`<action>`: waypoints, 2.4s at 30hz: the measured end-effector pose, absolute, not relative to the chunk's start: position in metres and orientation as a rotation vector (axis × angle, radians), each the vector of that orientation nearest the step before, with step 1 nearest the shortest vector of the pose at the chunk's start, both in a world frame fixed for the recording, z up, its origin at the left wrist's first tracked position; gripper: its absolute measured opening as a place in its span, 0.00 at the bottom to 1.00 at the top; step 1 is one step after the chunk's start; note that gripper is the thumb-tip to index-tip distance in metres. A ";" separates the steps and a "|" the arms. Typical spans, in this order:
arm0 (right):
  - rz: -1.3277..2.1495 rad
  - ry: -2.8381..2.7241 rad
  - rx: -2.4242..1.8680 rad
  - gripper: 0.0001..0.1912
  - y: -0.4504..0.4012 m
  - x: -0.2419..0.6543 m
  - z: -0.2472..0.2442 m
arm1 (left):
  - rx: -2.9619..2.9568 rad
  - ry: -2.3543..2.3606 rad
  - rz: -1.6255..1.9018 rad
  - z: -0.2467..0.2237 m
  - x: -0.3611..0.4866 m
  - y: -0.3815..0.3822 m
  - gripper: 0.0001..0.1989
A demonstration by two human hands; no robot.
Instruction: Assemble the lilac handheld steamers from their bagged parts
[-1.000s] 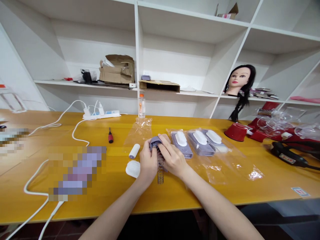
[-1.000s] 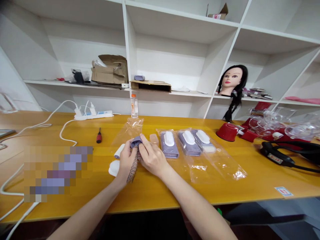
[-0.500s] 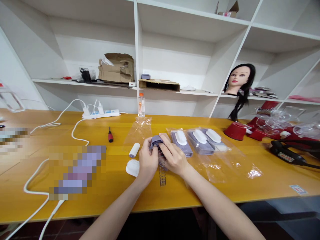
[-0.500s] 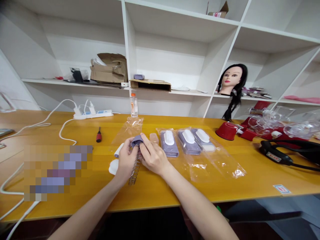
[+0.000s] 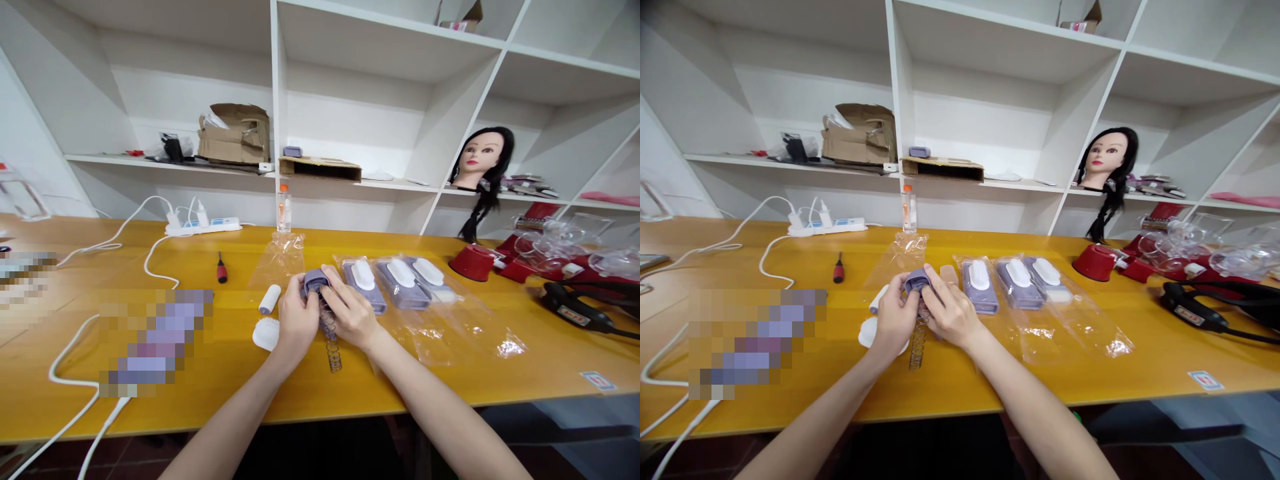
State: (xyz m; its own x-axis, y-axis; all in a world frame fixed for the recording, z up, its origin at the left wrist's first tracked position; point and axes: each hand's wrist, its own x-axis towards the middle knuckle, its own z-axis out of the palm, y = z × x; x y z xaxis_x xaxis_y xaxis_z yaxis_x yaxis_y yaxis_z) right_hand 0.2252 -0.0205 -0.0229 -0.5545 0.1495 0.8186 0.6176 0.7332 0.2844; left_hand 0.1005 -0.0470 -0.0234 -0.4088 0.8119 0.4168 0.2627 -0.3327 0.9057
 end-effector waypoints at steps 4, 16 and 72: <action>-0.701 -2.093 -0.546 0.12 -0.021 0.225 -0.021 | 1.418 1.503 1.795 -0.023 0.100 -0.047 0.09; -0.485 -2.047 -0.529 0.12 -0.020 0.224 -0.022 | 1.249 1.135 1.745 -0.017 0.098 -0.044 0.12; 0.128 -2.133 -0.862 0.14 -0.020 0.224 -0.008 | 0.968 0.914 1.386 -0.008 0.081 -0.049 0.28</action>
